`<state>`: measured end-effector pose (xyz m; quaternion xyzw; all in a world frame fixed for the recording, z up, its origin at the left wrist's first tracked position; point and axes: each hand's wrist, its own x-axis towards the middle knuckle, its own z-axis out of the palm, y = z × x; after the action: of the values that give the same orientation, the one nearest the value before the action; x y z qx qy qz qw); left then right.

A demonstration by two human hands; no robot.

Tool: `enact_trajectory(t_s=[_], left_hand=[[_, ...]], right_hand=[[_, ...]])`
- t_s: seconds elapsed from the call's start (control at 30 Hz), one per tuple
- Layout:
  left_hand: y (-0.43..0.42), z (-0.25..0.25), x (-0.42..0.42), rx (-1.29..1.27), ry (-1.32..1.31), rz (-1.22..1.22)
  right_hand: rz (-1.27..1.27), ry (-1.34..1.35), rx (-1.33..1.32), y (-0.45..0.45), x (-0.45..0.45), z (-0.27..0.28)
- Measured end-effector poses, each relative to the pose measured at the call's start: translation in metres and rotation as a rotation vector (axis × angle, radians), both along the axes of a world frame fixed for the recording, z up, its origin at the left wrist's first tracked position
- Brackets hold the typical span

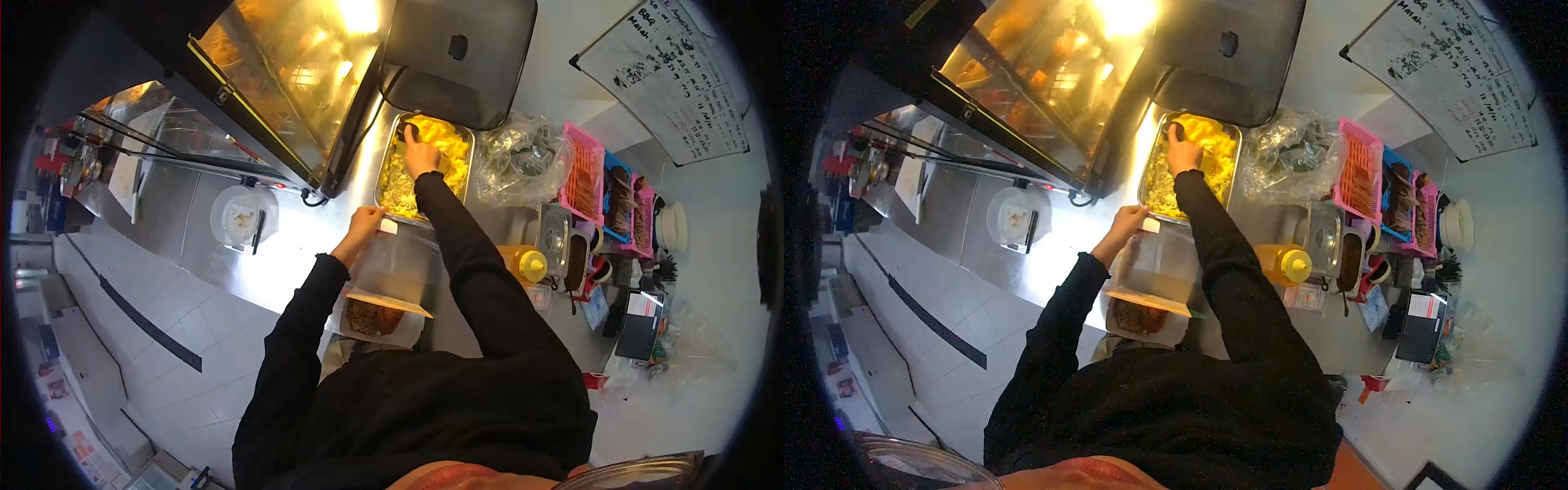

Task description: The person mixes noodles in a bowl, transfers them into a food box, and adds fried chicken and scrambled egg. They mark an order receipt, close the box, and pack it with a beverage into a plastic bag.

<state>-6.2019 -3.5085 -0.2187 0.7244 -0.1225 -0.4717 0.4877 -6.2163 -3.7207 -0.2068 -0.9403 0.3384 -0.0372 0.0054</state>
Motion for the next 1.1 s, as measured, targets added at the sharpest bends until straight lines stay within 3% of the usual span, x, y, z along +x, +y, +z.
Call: enact_trajectory(t_s=[0.17, 0.27, 0.3, 0.37, 0.47, 0.53, 0.6, 0.63, 0.73, 0.9, 1.0, 1.1], left_hand=[[-0.001, -0.03, 0.0, 0.039, -0.179, 0.02], [0.0, 0.003, -0.005, 0.025, -0.177, 0.019], [-0.001, 0.0, -0.006, -0.043, -0.056, 0.077], [0.0, -0.005, -0.002, -0.005, -0.111, -0.003], [-0.001, -0.019, 0.011, -0.056, -0.039, -0.119], [0.004, -0.013, 0.012, -0.084, -0.03, -0.189], [0.013, 0.011, 0.012, -0.118, -0.05, -0.234], [0.016, 0.015, 0.025, 0.002, -0.162, -0.408], [0.038, 0.014, 0.037, -0.062, -0.246, -0.404], [0.076, 0.021, 0.045, -0.153, -0.134, -0.367], [0.086, 0.03, 0.042, -0.094, -0.13, -0.386], [0.088, 0.016, 0.046, -0.112, -0.035, -0.402]], right_hand=[[0.061, 0.012, -0.07, 0.037, -0.022, -0.025], [0.105, 0.052, 0.147, 0.049, -0.048, -0.019], [0.147, 0.045, 0.212, 0.054, -0.057, -0.015], [0.23, 0.024, 0.339, 0.06, -0.072, -0.002], [0.258, -0.172, 0.656, 0.058, -0.088, -0.015], [-0.133, -0.06, 1.434, 0.049, -0.096, 0.03], [-0.23, -0.198, 1.895, 0.042, -0.111, 0.036], [-0.247, -0.242, 1.89, 0.039, -0.116, 0.04], [-0.282, -0.395, 1.924, 0.038, -0.143, 0.053], [-0.238, -0.607, 1.98, 0.088, -0.213, 0.103], [-0.464, -0.611, 1.954, 0.155, -0.255, 0.158], [-0.487, -0.683, 2.13, 0.214, -0.296, 0.178]])
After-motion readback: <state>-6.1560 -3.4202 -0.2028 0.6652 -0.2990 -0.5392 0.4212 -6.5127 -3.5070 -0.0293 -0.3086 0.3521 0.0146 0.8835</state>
